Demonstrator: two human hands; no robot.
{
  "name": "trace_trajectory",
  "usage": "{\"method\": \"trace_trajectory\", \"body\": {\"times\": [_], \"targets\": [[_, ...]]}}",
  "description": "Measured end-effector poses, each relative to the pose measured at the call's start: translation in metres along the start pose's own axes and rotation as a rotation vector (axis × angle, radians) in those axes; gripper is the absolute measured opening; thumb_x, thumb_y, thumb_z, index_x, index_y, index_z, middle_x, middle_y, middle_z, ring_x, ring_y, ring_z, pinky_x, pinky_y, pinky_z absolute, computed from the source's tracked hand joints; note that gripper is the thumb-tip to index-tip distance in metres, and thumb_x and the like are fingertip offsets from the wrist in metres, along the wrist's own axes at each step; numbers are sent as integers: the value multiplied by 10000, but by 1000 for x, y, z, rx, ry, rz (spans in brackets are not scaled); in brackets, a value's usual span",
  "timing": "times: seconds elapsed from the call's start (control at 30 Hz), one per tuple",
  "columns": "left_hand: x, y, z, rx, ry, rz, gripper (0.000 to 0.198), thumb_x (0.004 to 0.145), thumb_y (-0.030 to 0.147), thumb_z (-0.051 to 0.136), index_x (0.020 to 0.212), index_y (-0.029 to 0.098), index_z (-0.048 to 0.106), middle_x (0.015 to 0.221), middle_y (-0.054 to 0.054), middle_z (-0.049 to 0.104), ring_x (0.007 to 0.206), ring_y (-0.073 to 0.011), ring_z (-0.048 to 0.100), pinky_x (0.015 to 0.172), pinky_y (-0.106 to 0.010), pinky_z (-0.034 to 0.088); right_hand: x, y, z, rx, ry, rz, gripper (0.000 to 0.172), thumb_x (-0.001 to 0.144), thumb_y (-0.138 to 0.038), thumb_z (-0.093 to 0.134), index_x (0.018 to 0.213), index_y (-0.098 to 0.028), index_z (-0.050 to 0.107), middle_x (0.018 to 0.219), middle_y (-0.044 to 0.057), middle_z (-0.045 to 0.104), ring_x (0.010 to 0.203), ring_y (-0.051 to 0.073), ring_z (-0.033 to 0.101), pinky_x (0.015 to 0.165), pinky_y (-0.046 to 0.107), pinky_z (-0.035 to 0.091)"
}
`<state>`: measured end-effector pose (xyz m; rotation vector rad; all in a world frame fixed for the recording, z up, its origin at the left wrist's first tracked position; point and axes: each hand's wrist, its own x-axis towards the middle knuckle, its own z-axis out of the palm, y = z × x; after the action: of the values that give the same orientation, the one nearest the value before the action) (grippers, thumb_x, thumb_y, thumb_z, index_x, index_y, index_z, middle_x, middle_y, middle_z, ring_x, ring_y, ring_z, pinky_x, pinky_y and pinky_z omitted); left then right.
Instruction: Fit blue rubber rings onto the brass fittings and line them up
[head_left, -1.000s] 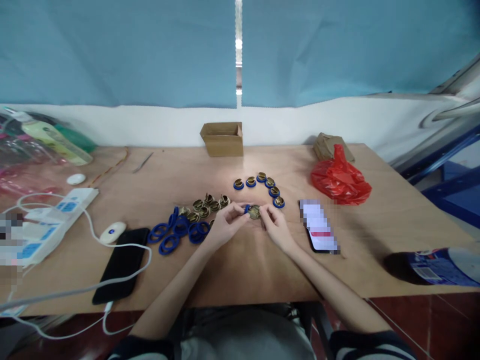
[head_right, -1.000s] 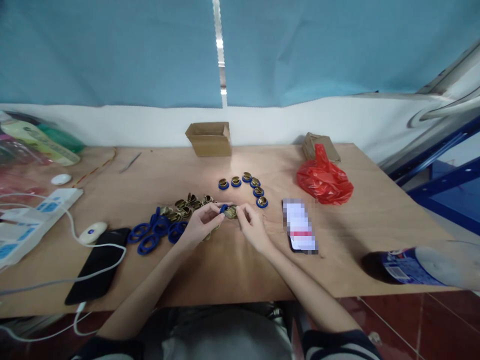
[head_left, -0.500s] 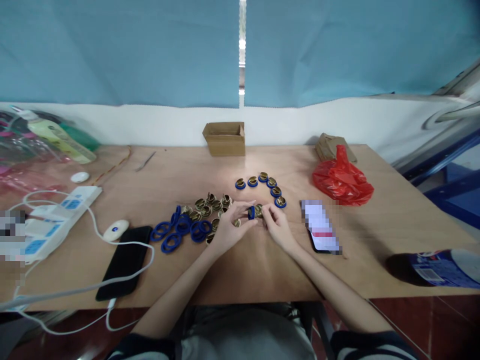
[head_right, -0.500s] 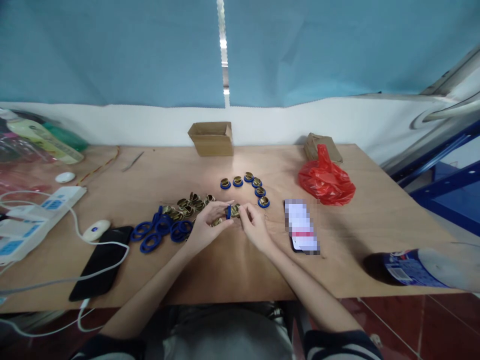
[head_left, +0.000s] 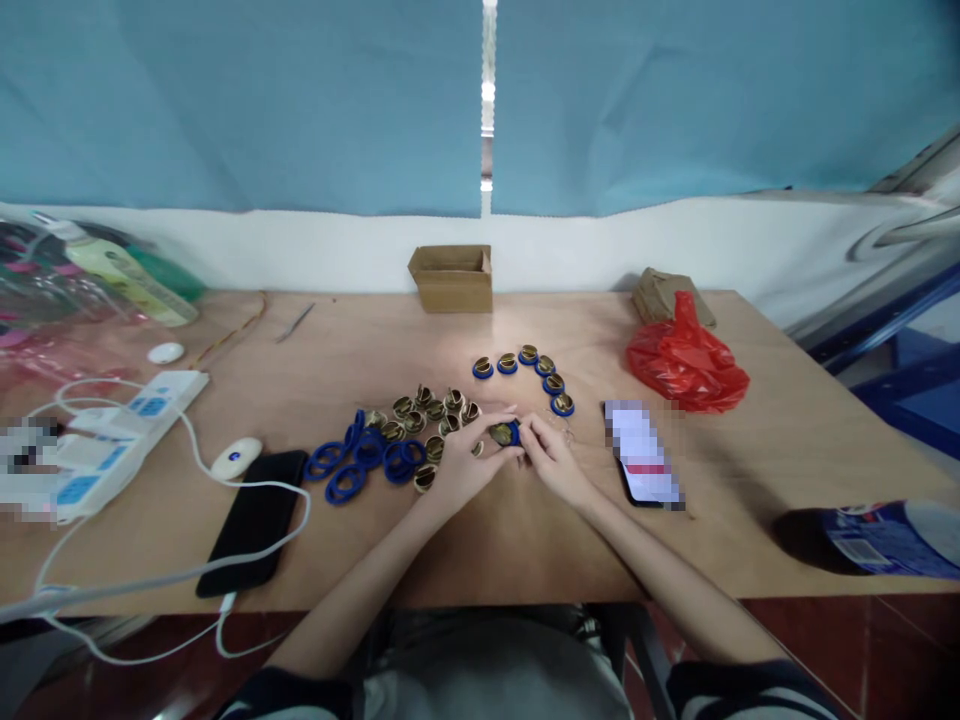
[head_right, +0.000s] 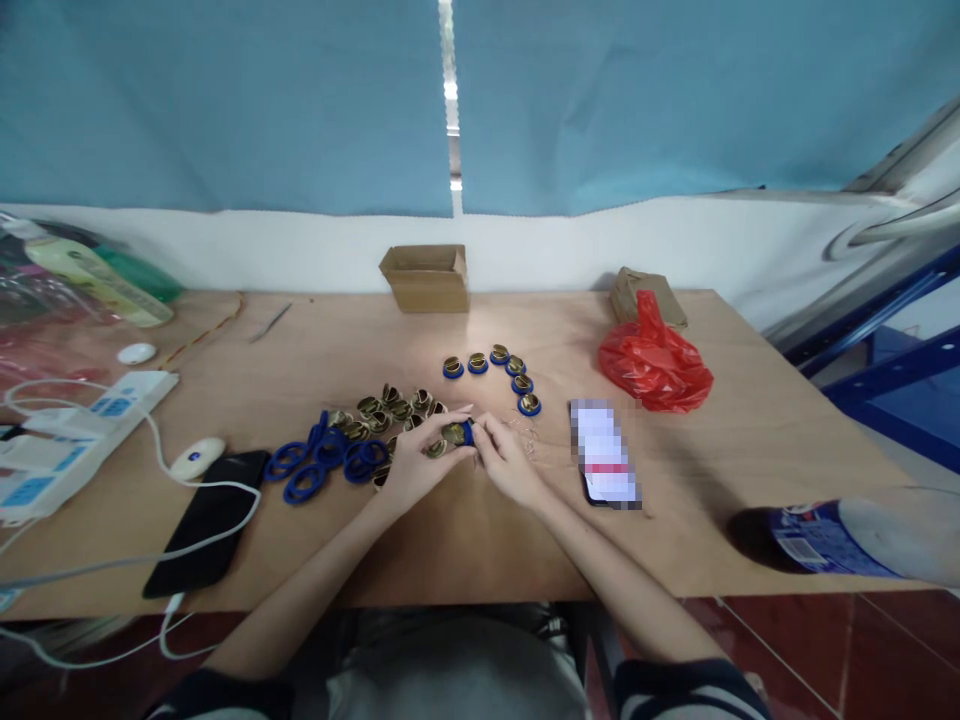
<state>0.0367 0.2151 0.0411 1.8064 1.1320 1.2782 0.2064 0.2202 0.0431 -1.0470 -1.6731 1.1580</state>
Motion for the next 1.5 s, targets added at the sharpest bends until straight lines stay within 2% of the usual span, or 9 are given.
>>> {"method": "trace_trajectory", "body": {"times": [0.2,0.33,0.5,0.57,0.7,0.87,1.0,1.27,1.5], "targets": [[-1,-5,0,64,-1,61,374,824,211,753,1184,278,680,1299,-60,707,1173,-249,691,1055,-435,541,-1,2,2,66,-9,47,400,995,-575,465,786,-234,488,638,-41,502,572,146,488,587,280,385],[-3,-4,0,65,6,103,433,823,223,757,1243,266,661,1340,-81,680,1246,-264,647,1110,-465,504,-1,2,3,42,14,42,371,992,-543,493,786,-235,481,656,-39,500,584,147,485,591,280,385],[-2,1,-1,-200,6,-49,446,909,294,654,1341,200,593,1388,-134,637,1247,-256,645,1049,-408,557,3,3,0,-17,99,26,374,1036,-514,404,799,-240,500,634,-35,515,579,156,507,610,289,400],[0,1,-1,-310,22,-120,389,943,299,599,1312,175,607,1350,-142,663,1237,-238,653,1072,-398,540,4,5,-1,-51,143,18,403,1041,-519,378,774,-241,495,624,-28,516,587,164,517,617,295,403],[4,-4,0,-385,48,-219,362,889,312,670,1219,165,652,1278,-136,709,1191,-240,682,1085,-430,530,5,9,-2,-108,159,1,408,1045,-517,349,828,-233,546,631,-17,541,586,171,530,610,295,418],[4,-5,0,-411,62,-256,349,835,325,725,1141,158,696,1212,-121,743,1151,-252,703,1084,-444,530,4,7,-1,-256,195,-84,317,1048,-408,372,1002,-208,614,731,5,618,661,178,580,674,297,453],[5,-2,-3,-419,41,-260,345,826,322,736,1131,164,711,1196,-115,751,1143,-255,706,1075,-447,536,3,7,-4,-286,181,-98,243,1036,-345,406,1080,-212,605,702,-12,609,649,180,594,672,302,450],[8,-6,-6,-429,40,-256,318,817,330,741,1093,173,737,1179,-111,759,1125,-247,716,1063,-440,542,2,2,-8,-279,161,-116,216,1018,-316,425,1056,-205,606,668,-25,595,621,170,590,674,303,443],[7,-5,-5,-418,97,-270,253,789,298,763,1009,173,762,1087,-109,786,1029,-247,748,964,-419,599,3,2,-6,-210,140,-88,230,1010,-356,443,978,-209,617,652,-27,573,551,144,547,546,261,416]]}}
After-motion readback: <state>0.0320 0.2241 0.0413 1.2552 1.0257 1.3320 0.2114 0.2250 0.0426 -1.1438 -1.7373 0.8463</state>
